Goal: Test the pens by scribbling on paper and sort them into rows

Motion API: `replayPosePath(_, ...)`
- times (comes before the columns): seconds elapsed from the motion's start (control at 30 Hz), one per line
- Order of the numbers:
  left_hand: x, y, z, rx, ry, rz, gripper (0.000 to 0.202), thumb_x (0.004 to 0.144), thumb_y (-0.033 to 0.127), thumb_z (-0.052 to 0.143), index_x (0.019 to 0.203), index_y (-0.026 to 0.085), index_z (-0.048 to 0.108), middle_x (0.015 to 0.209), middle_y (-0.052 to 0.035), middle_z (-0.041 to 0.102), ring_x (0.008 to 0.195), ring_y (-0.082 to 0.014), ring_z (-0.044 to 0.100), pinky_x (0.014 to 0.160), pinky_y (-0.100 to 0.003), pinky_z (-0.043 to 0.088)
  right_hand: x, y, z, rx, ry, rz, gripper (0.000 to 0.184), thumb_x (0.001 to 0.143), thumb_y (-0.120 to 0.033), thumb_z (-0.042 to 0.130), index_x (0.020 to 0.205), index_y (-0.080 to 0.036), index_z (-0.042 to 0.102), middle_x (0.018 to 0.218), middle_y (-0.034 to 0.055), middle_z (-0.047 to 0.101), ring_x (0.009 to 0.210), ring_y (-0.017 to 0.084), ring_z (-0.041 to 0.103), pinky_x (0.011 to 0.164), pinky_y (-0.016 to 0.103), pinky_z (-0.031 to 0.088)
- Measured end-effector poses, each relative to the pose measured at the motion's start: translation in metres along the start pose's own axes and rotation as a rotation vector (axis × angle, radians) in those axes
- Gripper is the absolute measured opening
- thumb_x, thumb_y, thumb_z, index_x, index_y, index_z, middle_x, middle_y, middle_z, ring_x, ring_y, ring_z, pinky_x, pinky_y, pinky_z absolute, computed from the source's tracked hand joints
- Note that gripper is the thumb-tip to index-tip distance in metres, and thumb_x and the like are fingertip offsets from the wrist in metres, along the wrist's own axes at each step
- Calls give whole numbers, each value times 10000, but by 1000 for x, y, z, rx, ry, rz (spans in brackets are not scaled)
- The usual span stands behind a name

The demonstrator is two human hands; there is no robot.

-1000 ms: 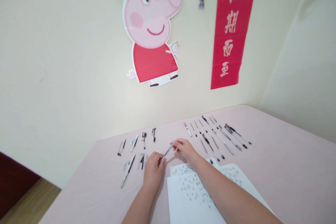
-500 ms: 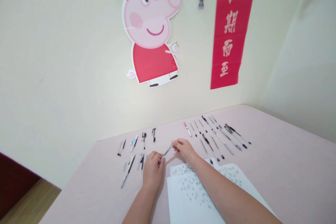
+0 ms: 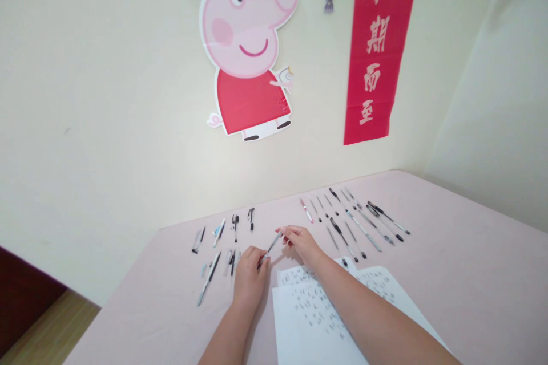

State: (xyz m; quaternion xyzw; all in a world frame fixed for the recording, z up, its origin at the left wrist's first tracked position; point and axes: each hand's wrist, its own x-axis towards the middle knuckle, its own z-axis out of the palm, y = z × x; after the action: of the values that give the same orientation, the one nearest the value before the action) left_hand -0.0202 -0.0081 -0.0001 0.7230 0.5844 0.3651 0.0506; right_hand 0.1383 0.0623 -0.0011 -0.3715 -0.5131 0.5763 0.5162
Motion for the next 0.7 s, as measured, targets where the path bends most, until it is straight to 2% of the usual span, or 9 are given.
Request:
replayPosePath(0.17,0,-2,2,-16,-15,4,123,793,200,493,831,180,609,782,-35,582,723,-175,548,669,-307,439,1,4,1,3,49,21,444,661,-552,631,764,-130,723,589,22,575,506,93,459,462,209,326)
replayPosePath(0.3,-2,2,2,-55,-47,21,319,819,225,464,1119,181,564,781,-25,578,690,-161,538,664,-299,447,3,7,1,16,80,58,458,656,-560,629,780,-127,712,582,16,572,499,92,478,458,203,343)
replayPosePath(0.37,-3,6,2,-81,-83,50,362,841,236,427,1183,186,536,785,-31,577,707,-164,543,673,-298,449,3,9,1,8,58,71,475,676,-567,606,805,-120,702,549,5,554,489,93,487,454,198,350)
replayPosePath(0.43,-3,9,1,-102,-126,71,353,859,231,380,1161,194,560,792,-41,576,744,-171,552,695,-302,447,3,11,1,-15,32,85,493,720,-577,550,833,-115,683,544,3,552,464,90,479,435,194,352)
replayPosePath(0.53,-4,11,-1,-109,-150,59,360,869,206,318,1094,194,598,767,-43,565,752,-175,557,698,-301,438,2,14,2,-76,54,40,464,797,-539,455,941,-135,633,676,31,607,462,92,476,401,194,360)
replayPosePath(0.63,-3,12,-4,-103,-140,41,328,869,221,320,1011,185,614,767,-45,575,741,-174,562,686,-295,430,-2,15,3,-232,65,-93,336,841,-389,438,1085,-195,564,784,23,628,532,108,528,448,202,411)
replayPosePath(0.7,-3,14,-6,-90,-130,43,276,858,241,357,948,183,611,788,-49,596,741,-175,567,679,-292,424,-6,14,4,-386,9,-182,327,845,-260,433,1153,-234,540,787,3,637,562,110,545,525,214,439)
